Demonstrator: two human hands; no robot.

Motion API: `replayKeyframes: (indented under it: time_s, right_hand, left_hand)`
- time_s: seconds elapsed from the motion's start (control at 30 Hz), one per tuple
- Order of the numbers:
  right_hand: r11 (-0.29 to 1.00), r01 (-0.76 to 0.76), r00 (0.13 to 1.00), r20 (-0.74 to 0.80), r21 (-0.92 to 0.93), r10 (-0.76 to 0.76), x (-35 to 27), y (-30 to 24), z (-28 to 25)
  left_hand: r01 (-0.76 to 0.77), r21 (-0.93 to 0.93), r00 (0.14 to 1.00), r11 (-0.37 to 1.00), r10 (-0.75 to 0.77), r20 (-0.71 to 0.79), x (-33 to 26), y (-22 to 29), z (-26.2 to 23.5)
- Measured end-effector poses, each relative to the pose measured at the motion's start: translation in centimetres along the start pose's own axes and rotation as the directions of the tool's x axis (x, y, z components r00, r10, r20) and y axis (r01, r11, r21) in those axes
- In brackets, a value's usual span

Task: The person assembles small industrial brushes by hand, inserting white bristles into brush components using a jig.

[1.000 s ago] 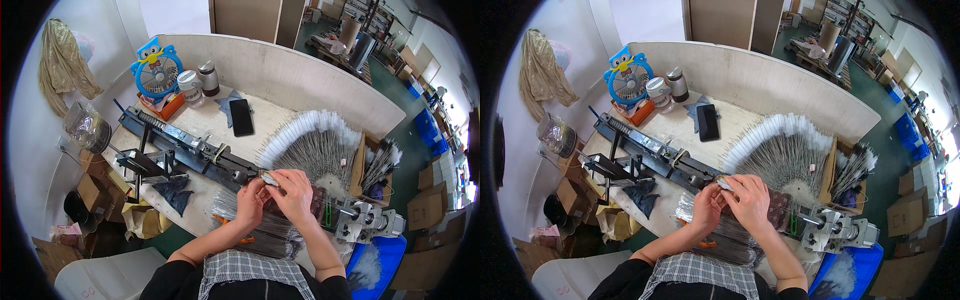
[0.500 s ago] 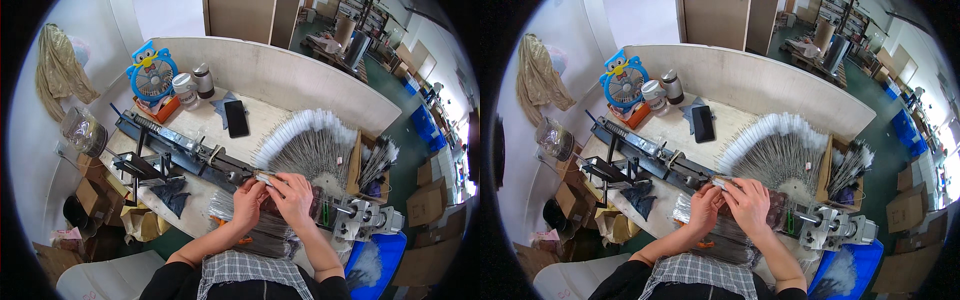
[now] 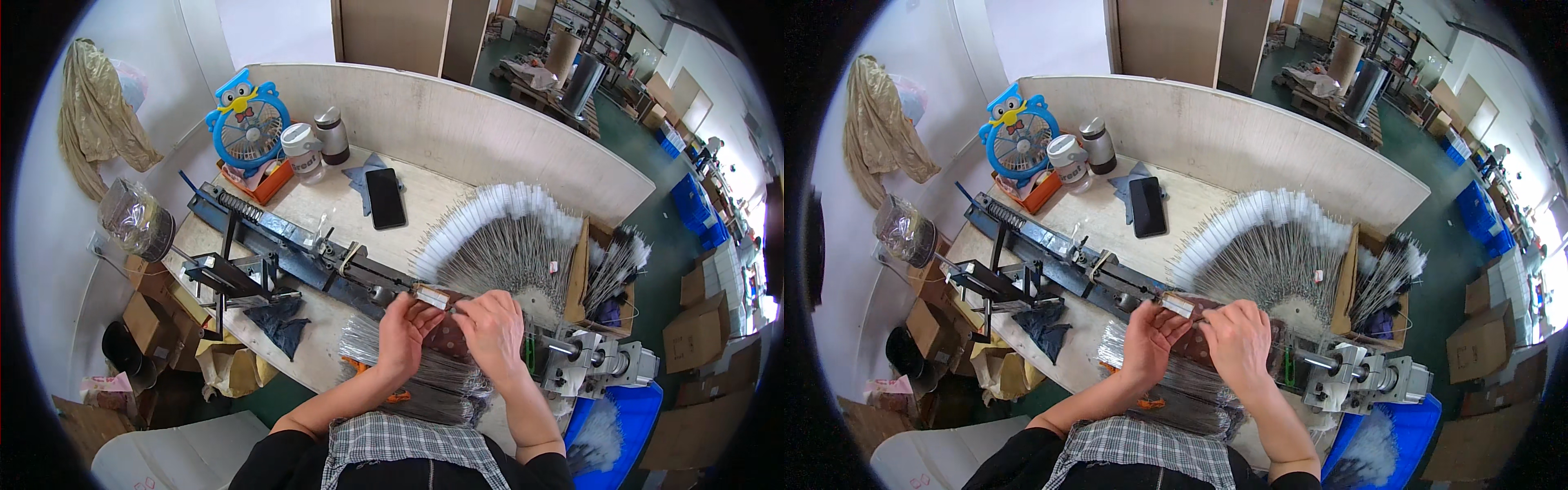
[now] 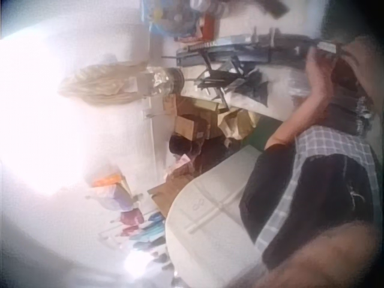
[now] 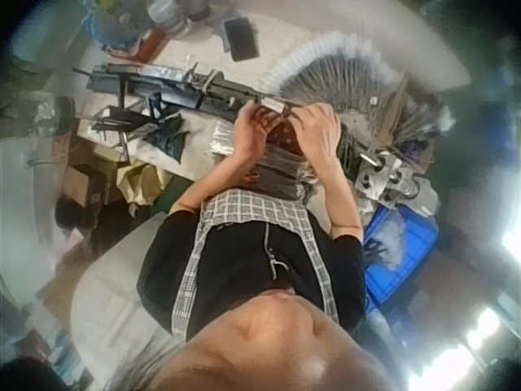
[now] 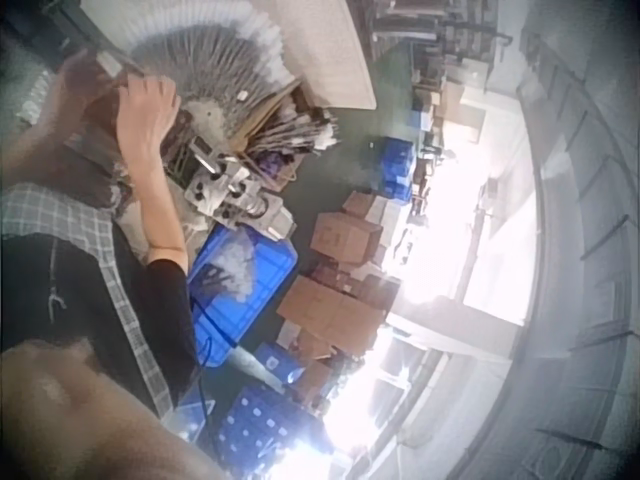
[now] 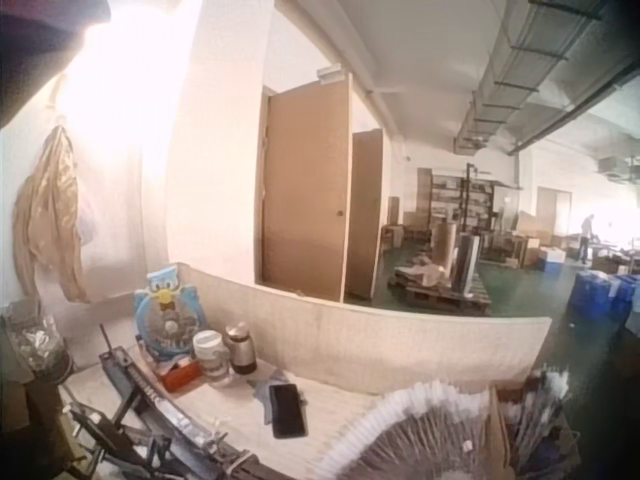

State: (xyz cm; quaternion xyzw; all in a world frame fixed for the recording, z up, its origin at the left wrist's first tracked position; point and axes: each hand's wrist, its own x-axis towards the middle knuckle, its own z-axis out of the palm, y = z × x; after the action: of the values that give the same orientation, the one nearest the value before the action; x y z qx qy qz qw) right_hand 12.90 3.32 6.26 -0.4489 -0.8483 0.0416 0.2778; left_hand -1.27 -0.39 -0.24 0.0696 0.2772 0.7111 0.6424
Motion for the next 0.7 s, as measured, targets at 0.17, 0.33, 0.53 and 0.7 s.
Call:
replayKeyframes:
  time_s: [0.17, 0.33, 0.53, 0.7]
  right_hand:
    - [0.997, 0.031, 1.0, -0.004, 0.065, -0.031, -0.7, 0.1, 0.2]
    - [0.992, 0.005, 1.0, 0.001, 0.124, -0.005, -0.8, 0.9, -0.5]
    - [0.967, 0.047, 0.995, -0.096, 0.249, -0.024, -2.5, 1.3, -2.2]
    - [0.957, -0.135, 0.97, 0.23, 0.258, 0.075, -7.4, 3.7, -0.4]
  left_hand:
    - [0.007, 0.107, 0.999, 0.994, -0.003, -0.033, -1.1, 0.4, 0.7]
    - [0.072, 0.207, 0.997, 0.976, -0.069, -0.018, -0.8, 0.0, 0.6]
    - [0.109, 0.592, 0.992, 0.798, -0.122, -0.018, -3.5, 1.1, -0.6]
    - [0.066, 0.65, 0.955, 0.757, 0.141, -0.261, -3.9, 7.6, -8.0]
